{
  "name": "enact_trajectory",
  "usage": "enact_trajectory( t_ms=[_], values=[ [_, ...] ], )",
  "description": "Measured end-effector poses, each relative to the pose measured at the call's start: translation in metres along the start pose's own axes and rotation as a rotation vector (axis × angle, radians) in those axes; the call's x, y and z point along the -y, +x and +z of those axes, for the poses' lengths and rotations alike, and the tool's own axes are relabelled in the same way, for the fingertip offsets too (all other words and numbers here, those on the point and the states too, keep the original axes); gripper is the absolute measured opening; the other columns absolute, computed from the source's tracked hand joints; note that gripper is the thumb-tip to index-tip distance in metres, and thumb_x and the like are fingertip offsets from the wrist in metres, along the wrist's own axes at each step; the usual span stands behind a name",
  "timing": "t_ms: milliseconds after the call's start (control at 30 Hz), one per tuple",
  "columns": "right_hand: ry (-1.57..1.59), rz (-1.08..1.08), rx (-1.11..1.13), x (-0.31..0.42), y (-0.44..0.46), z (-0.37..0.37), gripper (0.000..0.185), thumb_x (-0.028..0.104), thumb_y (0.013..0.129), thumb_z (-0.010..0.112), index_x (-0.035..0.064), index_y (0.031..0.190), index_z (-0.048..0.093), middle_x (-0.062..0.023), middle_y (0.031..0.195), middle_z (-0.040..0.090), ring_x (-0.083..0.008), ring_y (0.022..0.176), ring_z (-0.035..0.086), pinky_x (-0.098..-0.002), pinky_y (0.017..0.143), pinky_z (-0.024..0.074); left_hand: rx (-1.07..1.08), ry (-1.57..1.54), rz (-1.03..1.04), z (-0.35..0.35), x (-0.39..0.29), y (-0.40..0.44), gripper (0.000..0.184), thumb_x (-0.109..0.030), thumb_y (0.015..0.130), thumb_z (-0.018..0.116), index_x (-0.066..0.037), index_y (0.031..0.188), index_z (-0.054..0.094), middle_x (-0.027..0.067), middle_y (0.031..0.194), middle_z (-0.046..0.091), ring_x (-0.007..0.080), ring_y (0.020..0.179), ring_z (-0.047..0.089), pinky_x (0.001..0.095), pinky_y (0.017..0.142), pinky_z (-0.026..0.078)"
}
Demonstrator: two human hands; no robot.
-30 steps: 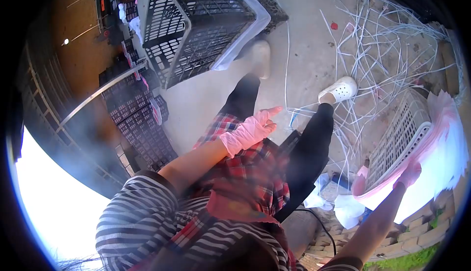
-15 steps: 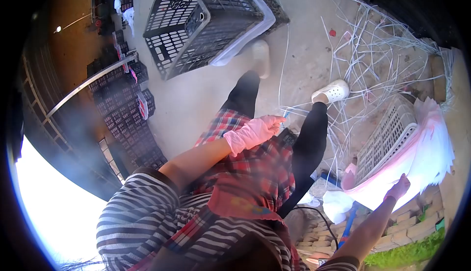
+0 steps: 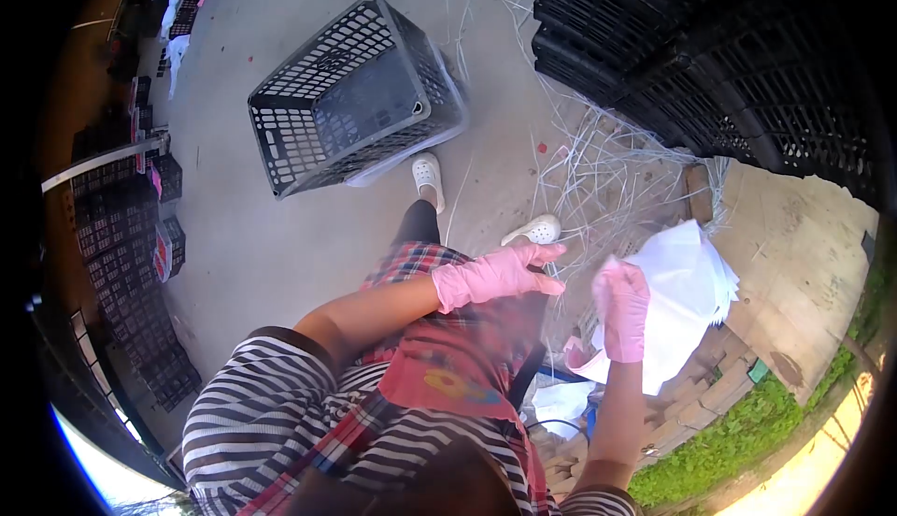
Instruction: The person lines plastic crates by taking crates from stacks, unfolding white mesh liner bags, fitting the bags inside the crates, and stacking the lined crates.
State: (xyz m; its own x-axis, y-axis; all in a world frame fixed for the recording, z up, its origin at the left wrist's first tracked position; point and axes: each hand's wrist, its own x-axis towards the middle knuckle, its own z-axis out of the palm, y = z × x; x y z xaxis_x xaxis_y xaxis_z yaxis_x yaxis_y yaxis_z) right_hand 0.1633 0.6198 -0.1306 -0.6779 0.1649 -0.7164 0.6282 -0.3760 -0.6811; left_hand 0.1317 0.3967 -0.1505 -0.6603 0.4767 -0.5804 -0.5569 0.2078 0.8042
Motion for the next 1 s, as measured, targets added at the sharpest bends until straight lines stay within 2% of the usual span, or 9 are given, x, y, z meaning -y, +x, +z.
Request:
enact_trajectory(
  t_ms=[133, 267, 433, 500, 533, 733, 800, 933, 1000],
  values=[
    [-0.109, -0.057, 0.245, 0.041, -0.021, 0.124, 0.01, 0.006, 0.085, 0.065, 0.0039, 0.092, 0.059, -0.0011, 0.083, 0.063, -0.0058, 0.072, 0.055, -0.0196, 0.066, 0.0451, 0.211, -0.206, -0.207, -0.074, -0.072, -0.033, 0.028, -0.02, 0.081, 0.071, -0.005, 0.104, 0.064, 0.0037, 0.098, 0.063, 0.0122, 0.085, 0.057, 0.0263, 0.075, 0.047],
    [-0.302, -0.082, 0.432, 0.088, -0.031, 0.212, 0.011, 0.004, 0.083, 0.067, 0.0024, 0.092, 0.06, -0.0018, 0.085, 0.065, -0.0049, 0.076, 0.056, -0.0217, 0.069, 0.046, -0.185, -0.028, 0.065, -0.153, -0.117, -0.091, 0.018, -0.018, 0.076, 0.074, -0.004, 0.084, 0.065, 0.0044, 0.077, 0.059, 0.0133, 0.075, 0.055, 0.0286, 0.067, 0.045],
    [-0.75, -0.177, 0.647, 0.162, -0.059, 0.349, 0.012, 0.007, 0.084, 0.067, 0.001, 0.091, 0.06, -0.0011, 0.087, 0.064, -0.0056, 0.079, 0.057, -0.0214, 0.071, 0.0467, -0.59, 0.301, 0.813, -0.256, -0.137, -0.14, 0.01, -0.012, 0.083, 0.063, -0.003, 0.085, 0.06, 0.0032, 0.088, 0.056, 0.0123, 0.082, 0.052, 0.0275, 0.073, 0.044],
    [-1.111, -0.116, 0.829, 0.19, -0.072, 0.399, 0.016, 0.011, 0.085, 0.068, 0.0017, 0.095, 0.059, -0.0006, 0.091, 0.062, -0.0063, 0.082, 0.057, -0.0213, 0.074, 0.0467, -0.451, -0.156, 0.68, -0.276, -0.153, -0.152, 0.01, -0.012, 0.085, 0.061, -0.004, 0.087, 0.058, 0.0012, 0.087, 0.055, 0.0102, 0.08, 0.051, 0.0253, 0.072, 0.044],
    [-1.118, -0.126, 0.817, 0.195, -0.071, 0.415, 0.016, 0.011, 0.085, 0.068, 0.0017, 0.095, 0.059, -0.0006, 0.091, 0.062, -0.0063, 0.082, 0.057, -0.0213, 0.074, 0.0467, -0.291, -0.583, 0.495, -0.286, -0.16, -0.158, 0.009, -0.012, 0.087, 0.059, -0.005, 0.089, 0.055, -0.0008, 0.086, 0.054, 0.0081, 0.078, 0.05, 0.0231, 0.07, 0.043],
    [-0.228, 0.218, 0.859, 0.177, -0.05, 0.475, 0.027, 0.016, 0.084, 0.069, 0.0035, 0.104, 0.055, -0.0013, 0.1, 0.059, -0.0076, 0.091, 0.056, -0.0242, 0.079, 0.0467, -0.329, -0.702, 0.53, -0.377, -0.232, -0.198, 0.007, -0.012, 0.09, 0.052, -0.007, 0.086, 0.051, -0.0037, 0.079, 0.052, 0.0044, 0.068, 0.046, 0.0193, 0.062, 0.041],
    [-0.255, 0.128, 0.856, 0.179, -0.055, 0.488, 0.031, 0.017, 0.085, 0.068, 0.0026, 0.108, 0.054, -0.0013, 0.102, 0.058, -0.0081, 0.092, 0.055, -0.0245, 0.079, 0.0468, -0.299, -0.607, 0.45, -0.398, -0.242, -0.206, 0.005, -0.007, 0.086, 0.053, -0.007, 0.082, 0.052, -0.0035, 0.078, 0.052, 0.0045, 0.067, 0.046, 0.0195, 0.06, 0.041],
    [-1.027, -0.561, 0.728, 0.176, -0.039, 0.492, 0.023, 0.016, 0.087, 0.06, 0.0039, 0.106, 0.059, -0.005, 0.092, 0.062, -0.0135, 0.084, 0.059, -0.027, 0.075, 0.0477, -0.428, -0.311, 0.301, -0.428, -0.255, -0.23, 0.009, -0.011, 0.082, 0.062, -0.007, 0.078, 0.056, -0.0032, 0.073, 0.054, 0.0054, 0.065, 0.047, 0.0208, 0.057, 0.04],
    [-1.669, -1.32, 0.178, 0.195, -0.034, 0.493, 0.028, 0.009, 0.08, 0.061, 0.0106, 0.108, 0.061, -0.0095, 0.101, 0.062, -0.0247, 0.085, 0.061, -0.0313, 0.076, 0.0495, -0.524, -0.24, 0.254, -0.425, -0.264, -0.254, 0.01, -0.011, 0.081, 0.063, -0.008, 0.074, 0.056, -0.0045, 0.069, 0.052, 0.0043, 0.062, 0.044, 0.0201, 0.054, 0.035]
  ],
)
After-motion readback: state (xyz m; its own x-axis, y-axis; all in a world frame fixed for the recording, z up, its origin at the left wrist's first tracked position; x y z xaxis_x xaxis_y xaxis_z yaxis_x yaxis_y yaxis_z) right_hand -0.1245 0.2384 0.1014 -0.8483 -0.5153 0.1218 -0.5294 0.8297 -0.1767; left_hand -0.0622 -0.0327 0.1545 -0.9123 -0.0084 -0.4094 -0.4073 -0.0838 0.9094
